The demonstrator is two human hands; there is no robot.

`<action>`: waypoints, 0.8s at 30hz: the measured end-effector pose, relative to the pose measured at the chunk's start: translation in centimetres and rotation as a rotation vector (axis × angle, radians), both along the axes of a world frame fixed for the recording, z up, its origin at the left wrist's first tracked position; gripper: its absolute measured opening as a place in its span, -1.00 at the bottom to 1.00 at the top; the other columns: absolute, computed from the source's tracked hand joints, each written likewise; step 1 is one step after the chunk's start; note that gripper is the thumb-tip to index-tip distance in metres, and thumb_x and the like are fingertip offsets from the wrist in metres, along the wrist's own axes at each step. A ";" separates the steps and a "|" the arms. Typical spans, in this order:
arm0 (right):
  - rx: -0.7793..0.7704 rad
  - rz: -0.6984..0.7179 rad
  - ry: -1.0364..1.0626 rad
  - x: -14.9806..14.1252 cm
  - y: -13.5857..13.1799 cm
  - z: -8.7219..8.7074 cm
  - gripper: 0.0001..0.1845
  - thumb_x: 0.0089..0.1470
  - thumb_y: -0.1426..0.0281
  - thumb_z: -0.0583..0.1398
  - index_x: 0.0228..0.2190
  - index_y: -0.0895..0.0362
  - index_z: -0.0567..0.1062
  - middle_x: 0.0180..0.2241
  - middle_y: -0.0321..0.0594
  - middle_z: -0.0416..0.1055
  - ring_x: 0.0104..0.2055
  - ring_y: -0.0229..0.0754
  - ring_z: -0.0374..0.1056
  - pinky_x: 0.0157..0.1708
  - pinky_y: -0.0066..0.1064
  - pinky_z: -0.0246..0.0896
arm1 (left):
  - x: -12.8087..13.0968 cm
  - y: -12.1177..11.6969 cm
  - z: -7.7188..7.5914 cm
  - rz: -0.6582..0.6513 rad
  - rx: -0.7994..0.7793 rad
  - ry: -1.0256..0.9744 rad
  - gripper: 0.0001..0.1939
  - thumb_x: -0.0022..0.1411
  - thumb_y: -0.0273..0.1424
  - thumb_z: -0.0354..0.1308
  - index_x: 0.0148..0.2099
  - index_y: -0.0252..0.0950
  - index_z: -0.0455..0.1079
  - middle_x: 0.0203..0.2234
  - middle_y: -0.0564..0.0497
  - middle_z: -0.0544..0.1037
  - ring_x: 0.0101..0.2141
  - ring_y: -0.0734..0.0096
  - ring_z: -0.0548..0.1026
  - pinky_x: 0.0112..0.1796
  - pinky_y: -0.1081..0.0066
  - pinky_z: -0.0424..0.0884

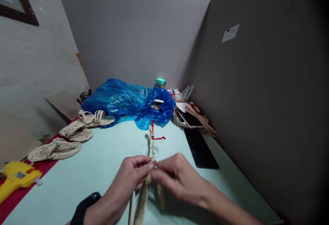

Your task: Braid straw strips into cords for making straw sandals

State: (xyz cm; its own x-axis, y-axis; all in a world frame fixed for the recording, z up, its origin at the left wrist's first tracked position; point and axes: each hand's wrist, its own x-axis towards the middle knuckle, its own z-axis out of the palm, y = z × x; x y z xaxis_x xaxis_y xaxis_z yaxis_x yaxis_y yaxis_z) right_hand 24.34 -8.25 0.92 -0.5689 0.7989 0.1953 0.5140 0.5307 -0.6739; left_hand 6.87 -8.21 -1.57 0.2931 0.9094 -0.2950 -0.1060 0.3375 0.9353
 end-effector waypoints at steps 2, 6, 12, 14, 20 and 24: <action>-0.084 -0.155 0.136 0.3 0.6 -0.1 -0.62 0.26 0.26 0.01 -0.53 0.17 0.34 -0.59 -0.36 0.24 -0.54 -0.36 0.12 -0.50 -0.51 -0.05 | -0.1 -0.1 0.1 -0.012 -0.009 -0.034 -0.70 0.02 -0.28 0.31 -0.26 -0.41 0.51 -0.54 0.03 0.45 -0.64 0.70 0.14 -0.61 0.58 -0.12; -0.459 -0.002 0.361 0.2 1.3 -1.1 -0.75 0.22 0.23 0.09 -0.22 0.17 0.35 -0.39 -0.26 0.37 -0.41 -0.29 0.26 -0.40 -0.48 0.11 | -0.1 -0.1 0.3 -0.056 0.005 -0.045 -0.71 0.04 -0.29 0.29 -0.24 -0.41 0.52 -0.56 0.00 0.49 -0.67 0.70 0.12 -0.62 0.56 -0.14; -0.657 -0.006 0.348 -0.8 0.9 -1.8 -0.69 0.20 0.19 0.09 -0.44 0.16 0.30 -0.55 -0.40 0.10 -0.58 -0.39 -0.03 -0.61 -0.52 -0.14 | 0.2 0.2 -0.2 -0.069 0.054 0.037 -0.68 -0.01 -0.24 0.29 -0.30 -0.41 0.44 -0.67 0.14 0.35 -0.71 0.72 -0.01 -0.65 0.53 -0.16; -0.638 -0.007 0.349 -0.7 0.9 -1.7 -0.70 0.19 0.21 0.09 -0.46 0.16 0.29 -0.55 -0.41 0.07 -0.58 -0.40 -0.06 -0.61 -0.51 -0.18 | 0.3 0.2 -0.6 -0.066 0.070 0.048 -0.66 -0.02 -0.22 0.27 -0.27 -0.36 0.36 -0.66 0.18 0.34 -0.73 0.73 -0.04 -0.68 0.54 -0.17; -0.457 -0.043 0.230 -0.2 1.3 -1.5 -0.68 0.15 0.35 0.08 -0.61 0.16 0.24 -0.65 -0.42 0.04 -0.58 -0.38 -0.07 -0.59 -0.50 -0.18 | -0.2 -0.1 -0.9 -0.035 0.243 0.216 -0.77 0.09 -0.31 0.13 -0.21 -0.25 0.21 -0.63 0.19 0.41 -0.75 0.67 0.08 -0.70 0.58 -0.04; -0.351 -0.069 0.154 -0.4 1.1 -1.8 -0.67 0.13 0.42 0.04 -0.65 0.18 0.30 -0.67 -0.37 0.23 -0.59 -0.37 0.07 -0.57 -0.52 -0.08 | -0.6 -0.4 -0.1 -0.092 0.301 0.356 -0.83 0.17 -0.30 0.05 -0.24 -0.29 0.28 -0.56 0.08 0.48 -0.71 0.59 0.21 -0.66 0.54 0.11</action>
